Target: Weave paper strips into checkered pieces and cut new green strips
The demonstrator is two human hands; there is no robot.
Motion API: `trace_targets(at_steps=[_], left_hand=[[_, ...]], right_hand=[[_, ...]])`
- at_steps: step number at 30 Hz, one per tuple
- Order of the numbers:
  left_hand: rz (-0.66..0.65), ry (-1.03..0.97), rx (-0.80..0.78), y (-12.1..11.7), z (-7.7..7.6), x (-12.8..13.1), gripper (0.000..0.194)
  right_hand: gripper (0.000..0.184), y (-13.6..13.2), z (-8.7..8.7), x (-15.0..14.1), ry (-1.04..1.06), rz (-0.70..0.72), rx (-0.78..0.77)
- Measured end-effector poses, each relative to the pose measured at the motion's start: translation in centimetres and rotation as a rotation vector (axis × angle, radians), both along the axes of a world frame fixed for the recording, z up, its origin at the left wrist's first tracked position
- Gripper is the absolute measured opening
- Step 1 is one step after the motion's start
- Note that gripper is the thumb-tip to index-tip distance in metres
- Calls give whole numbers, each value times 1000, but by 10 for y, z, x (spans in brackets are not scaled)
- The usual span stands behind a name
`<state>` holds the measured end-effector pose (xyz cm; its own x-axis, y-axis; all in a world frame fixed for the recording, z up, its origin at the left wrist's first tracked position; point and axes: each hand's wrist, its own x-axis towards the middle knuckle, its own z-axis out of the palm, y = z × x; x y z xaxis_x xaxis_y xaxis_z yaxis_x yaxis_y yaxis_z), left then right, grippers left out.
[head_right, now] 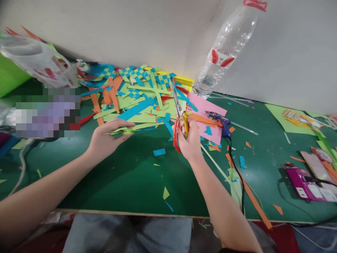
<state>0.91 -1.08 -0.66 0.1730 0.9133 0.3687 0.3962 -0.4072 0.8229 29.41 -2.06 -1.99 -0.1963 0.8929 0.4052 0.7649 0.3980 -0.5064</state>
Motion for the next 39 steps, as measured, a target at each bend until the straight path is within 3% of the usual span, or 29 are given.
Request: trace_targets(at_steps=[3,5,9,12,16,21,28,34,39], left_hand=[[-128,72,124,1,0,-1,28],[-136,131,157,2,-2,-1,38],[29,288,114,6,-7,-2,65],[95,344,77,9,-9,-7,75],[154,272,62,14,-11,-15,68],[201,128,-12,16,-12,-16,45],[134,89,45,15,-12,-12,11],[148,-41,18,11,-7,-9,16],[159,-20,84,8,-5,-9,13]], right_hand=[[43,-1,6,-4,130,-107,15],[39,-2,11,-8,126,-108,44],[43,-1,17,-8,-59,-26,158],[43,1,17,-5,-166,17,123],[46,1,19,-2,-242,50,-32],[45,-1,23,-1,-253,137,-223],[41,-4,25,-4,-191,219,-316],[41,-5,26,-3,-165,251,-348],[42,-6,29,0,-147,264,-359]])
